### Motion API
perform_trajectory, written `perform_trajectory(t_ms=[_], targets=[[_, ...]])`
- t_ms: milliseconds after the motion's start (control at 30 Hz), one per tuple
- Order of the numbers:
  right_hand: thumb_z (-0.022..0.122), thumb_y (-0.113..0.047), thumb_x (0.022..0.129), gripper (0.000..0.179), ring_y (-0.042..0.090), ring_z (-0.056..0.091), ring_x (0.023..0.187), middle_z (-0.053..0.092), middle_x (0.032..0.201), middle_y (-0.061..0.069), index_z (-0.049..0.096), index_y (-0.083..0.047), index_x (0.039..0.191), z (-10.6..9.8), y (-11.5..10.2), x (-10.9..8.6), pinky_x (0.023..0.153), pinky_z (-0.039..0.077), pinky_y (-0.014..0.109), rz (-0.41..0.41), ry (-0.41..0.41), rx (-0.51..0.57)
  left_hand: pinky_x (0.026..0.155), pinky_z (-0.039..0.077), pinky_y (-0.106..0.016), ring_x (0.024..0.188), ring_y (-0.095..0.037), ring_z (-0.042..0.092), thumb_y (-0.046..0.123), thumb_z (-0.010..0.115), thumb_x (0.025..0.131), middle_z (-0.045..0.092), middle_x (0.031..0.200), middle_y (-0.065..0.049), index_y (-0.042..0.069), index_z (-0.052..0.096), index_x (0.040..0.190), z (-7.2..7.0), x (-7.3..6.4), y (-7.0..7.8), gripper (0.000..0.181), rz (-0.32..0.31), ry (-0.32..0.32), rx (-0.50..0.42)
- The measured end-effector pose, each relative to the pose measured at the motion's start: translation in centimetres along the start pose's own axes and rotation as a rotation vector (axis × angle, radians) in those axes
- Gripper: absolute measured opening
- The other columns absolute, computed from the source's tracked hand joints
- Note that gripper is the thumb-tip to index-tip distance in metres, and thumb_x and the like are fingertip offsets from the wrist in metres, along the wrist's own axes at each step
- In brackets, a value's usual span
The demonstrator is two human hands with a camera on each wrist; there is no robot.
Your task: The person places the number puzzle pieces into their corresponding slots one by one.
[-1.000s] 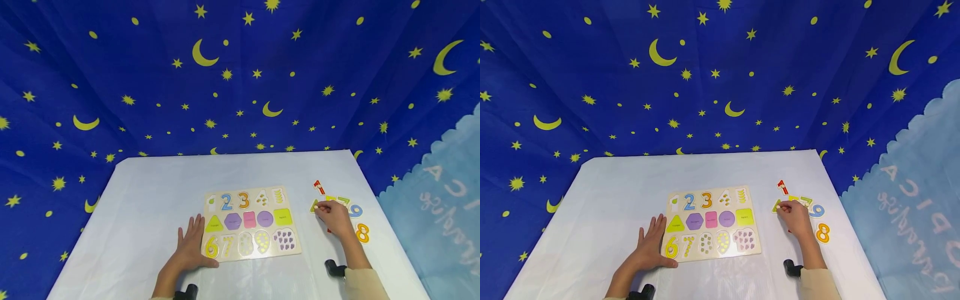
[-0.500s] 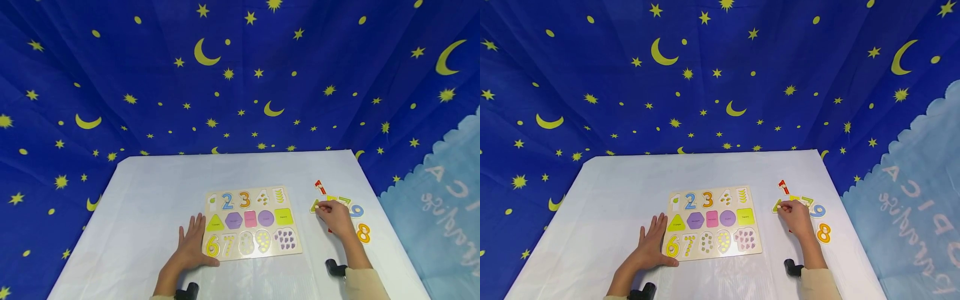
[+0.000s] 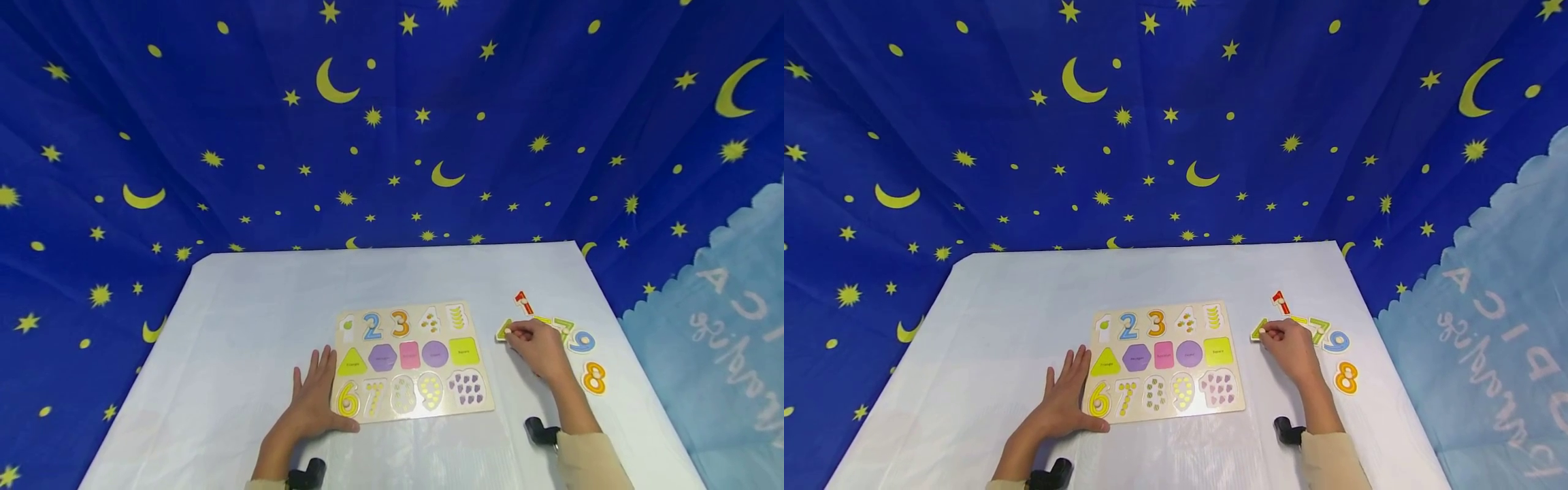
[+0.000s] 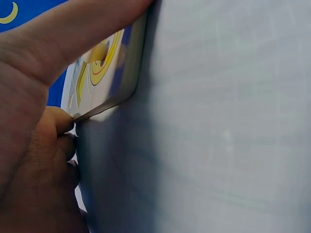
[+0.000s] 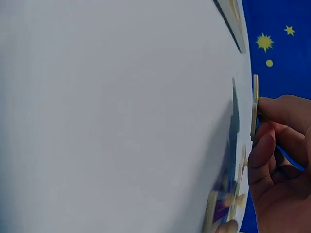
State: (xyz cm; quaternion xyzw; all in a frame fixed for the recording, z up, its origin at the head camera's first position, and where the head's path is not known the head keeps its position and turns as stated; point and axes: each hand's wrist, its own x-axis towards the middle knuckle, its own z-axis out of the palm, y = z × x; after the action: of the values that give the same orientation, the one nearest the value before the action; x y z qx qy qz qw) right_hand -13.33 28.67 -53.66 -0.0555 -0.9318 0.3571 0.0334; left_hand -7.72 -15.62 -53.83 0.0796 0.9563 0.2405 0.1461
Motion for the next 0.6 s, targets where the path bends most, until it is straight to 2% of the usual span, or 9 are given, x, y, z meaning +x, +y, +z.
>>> perform_trajectory(t_ms=[300, 600], targets=[[0.071, -0.021, 0.086, 0.026, 0.017, 0.056, 0.075, 0.063, 0.086, 0.004, 0.07, -0.004, 0.106, 0.6, -1.0, 0.2, 0.062, 0.048, 0.028, -0.006, -0.012, 0.028, 0.107, -0.008, -0.063, 0.144, -0.034, -0.005, 0.068, 0.084, 0.04, 0.005, 0.159, -0.016, 0.002, 0.012, 0.153, 0.1, 0.0, -0.2, 0.149, 0.005, 0.006, 0.001], [0.072, -0.019, 0.085, 0.02, 0.017, 0.055, 0.074, 0.061, 0.084, 0.002, 0.072, -0.005, 0.1, 1.5, -2.8, 0.8, 0.063, 0.048, 0.031, -0.084, -0.014, 0.065, 0.108, -0.008, -0.062, 0.145, -0.034, -0.005, 0.067, 0.085, 0.042, 0.006, 0.159, -0.016, 0.003, 0.012, 0.154, 0.1, 0.0, -0.1, 0.148, 0.012, 0.007, -0.013]])
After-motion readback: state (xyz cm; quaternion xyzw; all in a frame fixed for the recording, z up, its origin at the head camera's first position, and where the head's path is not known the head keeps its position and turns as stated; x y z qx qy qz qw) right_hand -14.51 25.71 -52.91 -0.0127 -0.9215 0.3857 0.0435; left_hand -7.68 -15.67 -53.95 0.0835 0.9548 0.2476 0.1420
